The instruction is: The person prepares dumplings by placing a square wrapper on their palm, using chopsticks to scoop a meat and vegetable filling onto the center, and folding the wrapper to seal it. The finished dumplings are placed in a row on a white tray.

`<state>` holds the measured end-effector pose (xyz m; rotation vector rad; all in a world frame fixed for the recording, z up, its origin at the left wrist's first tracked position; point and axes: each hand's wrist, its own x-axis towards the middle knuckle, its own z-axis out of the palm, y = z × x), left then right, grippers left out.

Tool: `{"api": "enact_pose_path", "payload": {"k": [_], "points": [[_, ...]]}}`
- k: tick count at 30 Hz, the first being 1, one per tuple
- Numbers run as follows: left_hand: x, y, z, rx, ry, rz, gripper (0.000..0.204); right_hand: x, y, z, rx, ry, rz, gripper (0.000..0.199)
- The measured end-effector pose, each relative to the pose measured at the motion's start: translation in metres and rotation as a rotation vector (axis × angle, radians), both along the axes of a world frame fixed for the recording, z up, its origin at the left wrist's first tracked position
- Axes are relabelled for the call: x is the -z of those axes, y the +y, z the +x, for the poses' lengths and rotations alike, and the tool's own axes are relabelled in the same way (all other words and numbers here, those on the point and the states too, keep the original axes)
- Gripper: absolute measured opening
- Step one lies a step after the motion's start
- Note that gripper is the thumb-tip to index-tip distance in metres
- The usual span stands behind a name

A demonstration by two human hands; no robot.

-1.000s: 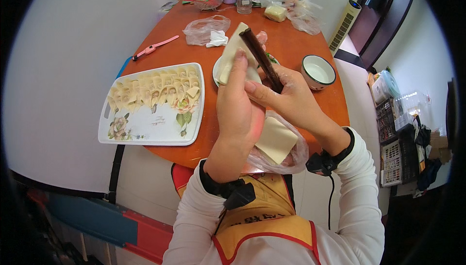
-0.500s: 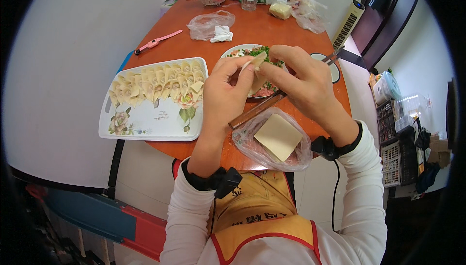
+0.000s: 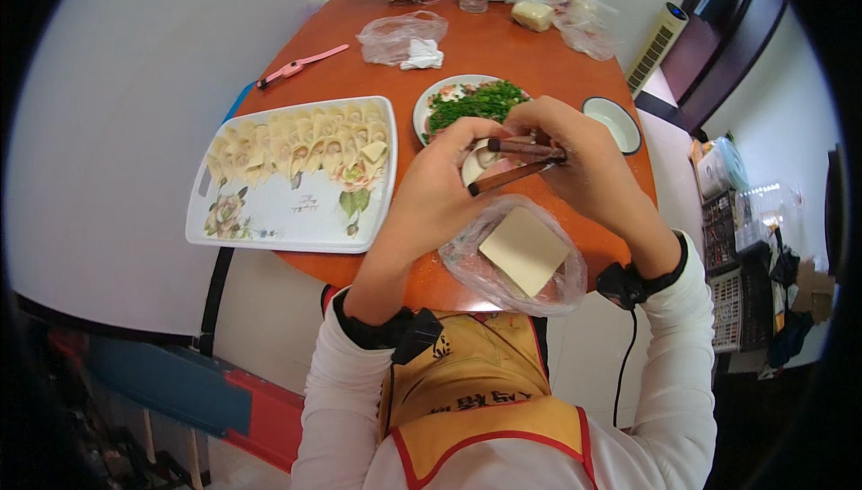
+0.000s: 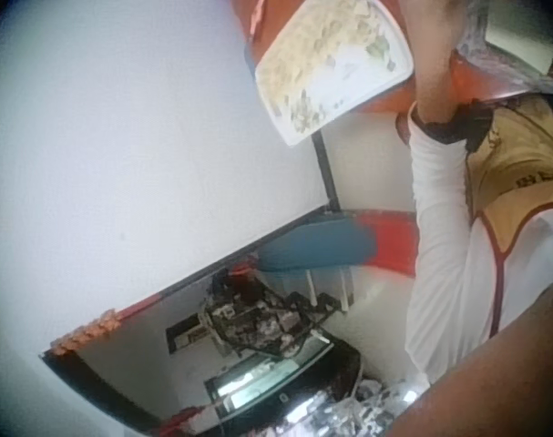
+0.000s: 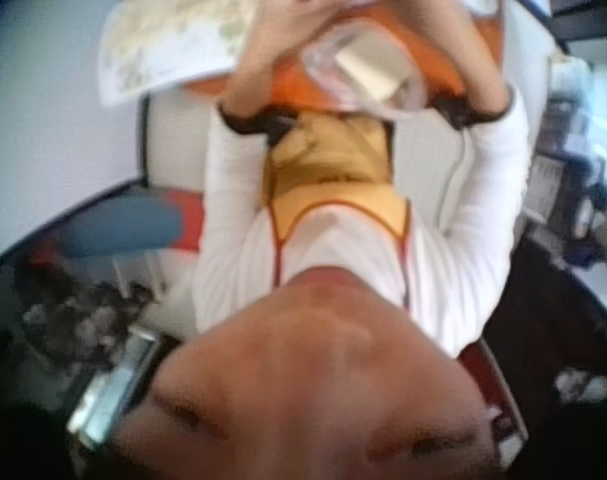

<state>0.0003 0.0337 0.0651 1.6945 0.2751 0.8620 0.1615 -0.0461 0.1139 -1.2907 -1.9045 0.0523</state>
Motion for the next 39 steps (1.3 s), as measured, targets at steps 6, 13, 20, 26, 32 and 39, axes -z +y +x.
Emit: {"api": "enact_pose_path", "payload": {"k": [6,13,20,26,32,39], "points": [[0.006,-0.003,-0.008,-0.052,0.116,0.008,0.029,0.007,-0.008,0.002,0.152,-0.331,-0.106,0.024],[0.008,0.003,-0.029,-0.085,0.090,0.038,0.040,0.011,-0.001,-0.017,0.049,-0.212,-0.155,0.017],[0.012,0.015,-0.063,-0.095,0.103,-0.191,0.033,0.019,0.018,-0.034,-0.013,-0.179,-0.264,0.016],[0.013,0.031,-0.100,-0.214,0.182,-0.143,0.032,0.012,0.025,-0.035,-0.058,-0.127,-0.308,0.022],[-0.012,0.066,-0.138,-0.434,0.532,0.088,0.025,0.007,0.006,0.002,0.125,-0.003,-0.346,0.027],[0.021,0.098,-0.104,-0.069,0.913,0.373,0.040,0.010,-0.021,0.022,0.256,-0.033,-0.460,0.018]]}}
